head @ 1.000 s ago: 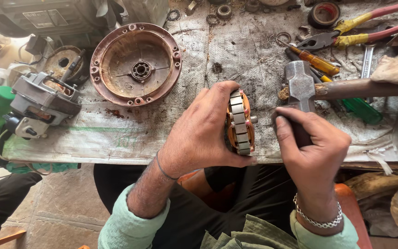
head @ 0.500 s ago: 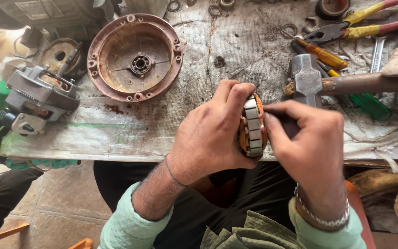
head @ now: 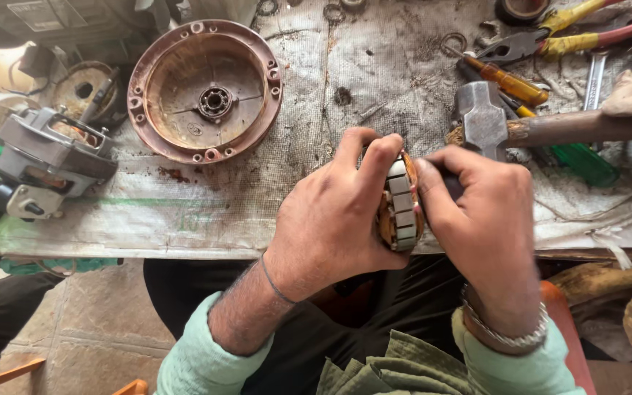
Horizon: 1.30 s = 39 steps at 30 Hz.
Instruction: The person is repairing a motor component by scraping and cleaning the copper windings with a small metal tool. They hold the rotor in one hand and use the tool to remove debris from the slots between the magnets.
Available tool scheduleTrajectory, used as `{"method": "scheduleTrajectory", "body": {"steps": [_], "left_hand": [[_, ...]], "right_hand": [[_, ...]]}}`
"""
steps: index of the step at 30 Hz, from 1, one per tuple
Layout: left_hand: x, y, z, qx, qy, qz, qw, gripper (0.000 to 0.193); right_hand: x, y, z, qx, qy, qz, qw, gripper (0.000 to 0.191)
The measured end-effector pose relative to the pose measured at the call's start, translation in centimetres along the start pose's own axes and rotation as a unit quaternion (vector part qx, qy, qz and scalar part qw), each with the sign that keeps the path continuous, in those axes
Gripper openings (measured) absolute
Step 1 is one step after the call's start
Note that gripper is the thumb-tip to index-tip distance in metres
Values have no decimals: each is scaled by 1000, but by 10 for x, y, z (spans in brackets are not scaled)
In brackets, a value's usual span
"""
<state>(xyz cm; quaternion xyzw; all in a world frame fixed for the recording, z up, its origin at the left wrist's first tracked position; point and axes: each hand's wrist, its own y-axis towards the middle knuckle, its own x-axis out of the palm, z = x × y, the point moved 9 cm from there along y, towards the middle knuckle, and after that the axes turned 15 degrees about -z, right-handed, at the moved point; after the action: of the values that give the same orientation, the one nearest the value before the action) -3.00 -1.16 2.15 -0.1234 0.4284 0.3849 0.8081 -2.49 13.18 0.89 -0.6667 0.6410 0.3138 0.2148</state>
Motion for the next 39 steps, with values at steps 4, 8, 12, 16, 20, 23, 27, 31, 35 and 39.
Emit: {"method": "scheduleTrajectory", "body": {"steps": [4,8,12,16,20,23,27,31,35,39], "left_hand": [[6,3,-7,-17,-7,-6,1000,115],[6,3,-6,4,-3,16,1000,115],[7,2,-6,19,-4,18,1000,113],[6,2,-5,46,18,29,998,114],[7,4,-14,38,2,30,999,115],[11,2,-19,34,-18,38,999,114],[17,1,-27,23,-40,44,998,112],[16,0,-26,48,-27,66,996,117],[21,3,-31,19,-74,48,996,112],[16,3,-23,34,-19,64,997,111]], "right_hand": [[1,-8,-2,-21,23,19,999,15],[0,-11,-14,-54,46,29,997,13],[1,-13,-15,-87,37,35,995,13],[2,-14,-15,-118,-21,56,991,11],[4,-12,-11,-107,-11,46,993,12],[5,-10,-8,-102,21,39,994,13],[6,-14,-14,-145,-8,42,989,14],[7,-14,-11,-137,-14,46,989,16],[8,-10,-6,-120,6,27,992,15],[5,-11,-10,-142,-22,34,989,14]]}}
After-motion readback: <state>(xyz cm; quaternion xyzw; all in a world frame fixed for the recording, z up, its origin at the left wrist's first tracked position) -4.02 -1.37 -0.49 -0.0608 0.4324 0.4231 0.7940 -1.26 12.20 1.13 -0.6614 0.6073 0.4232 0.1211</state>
